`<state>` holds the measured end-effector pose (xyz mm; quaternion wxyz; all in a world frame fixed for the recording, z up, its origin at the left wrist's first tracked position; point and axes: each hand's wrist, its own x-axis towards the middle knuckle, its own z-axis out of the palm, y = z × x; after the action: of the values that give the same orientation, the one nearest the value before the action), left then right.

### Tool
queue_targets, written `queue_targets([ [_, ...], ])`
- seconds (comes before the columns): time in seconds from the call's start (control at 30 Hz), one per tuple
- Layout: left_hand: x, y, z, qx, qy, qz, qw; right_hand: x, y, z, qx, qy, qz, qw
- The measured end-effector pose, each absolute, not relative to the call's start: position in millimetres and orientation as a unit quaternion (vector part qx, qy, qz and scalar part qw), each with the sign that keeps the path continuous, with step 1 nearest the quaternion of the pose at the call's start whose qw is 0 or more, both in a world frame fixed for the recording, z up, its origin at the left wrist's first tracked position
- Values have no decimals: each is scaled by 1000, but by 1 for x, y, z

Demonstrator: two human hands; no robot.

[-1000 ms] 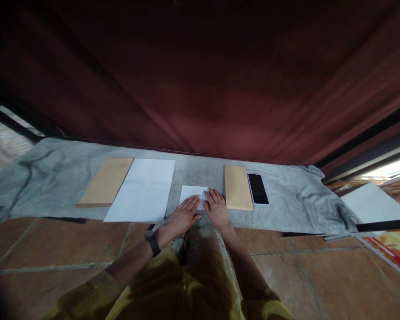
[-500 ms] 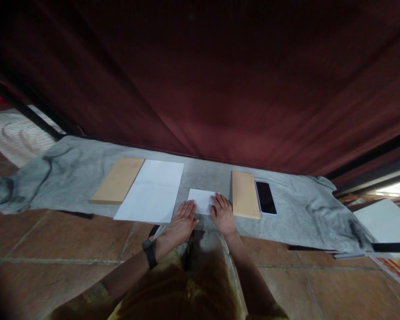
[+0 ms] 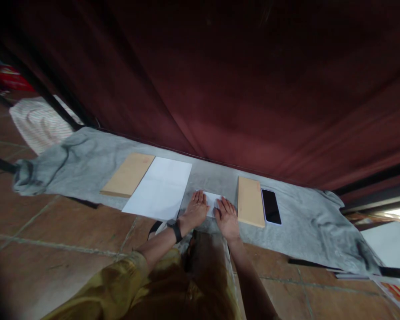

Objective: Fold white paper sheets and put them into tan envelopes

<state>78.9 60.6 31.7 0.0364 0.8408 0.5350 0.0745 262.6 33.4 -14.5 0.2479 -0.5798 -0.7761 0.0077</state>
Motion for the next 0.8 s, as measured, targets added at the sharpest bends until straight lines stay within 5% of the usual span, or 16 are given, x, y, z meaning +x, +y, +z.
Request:
queue_targets([
  [0.4, 63, 14, 25, 849, 521, 56, 68, 264, 33, -17, -582, -780, 3, 229],
  [0.8, 43, -1, 27, 883, 467, 32, -18, 224, 7, 4, -557, -791, 25, 254],
])
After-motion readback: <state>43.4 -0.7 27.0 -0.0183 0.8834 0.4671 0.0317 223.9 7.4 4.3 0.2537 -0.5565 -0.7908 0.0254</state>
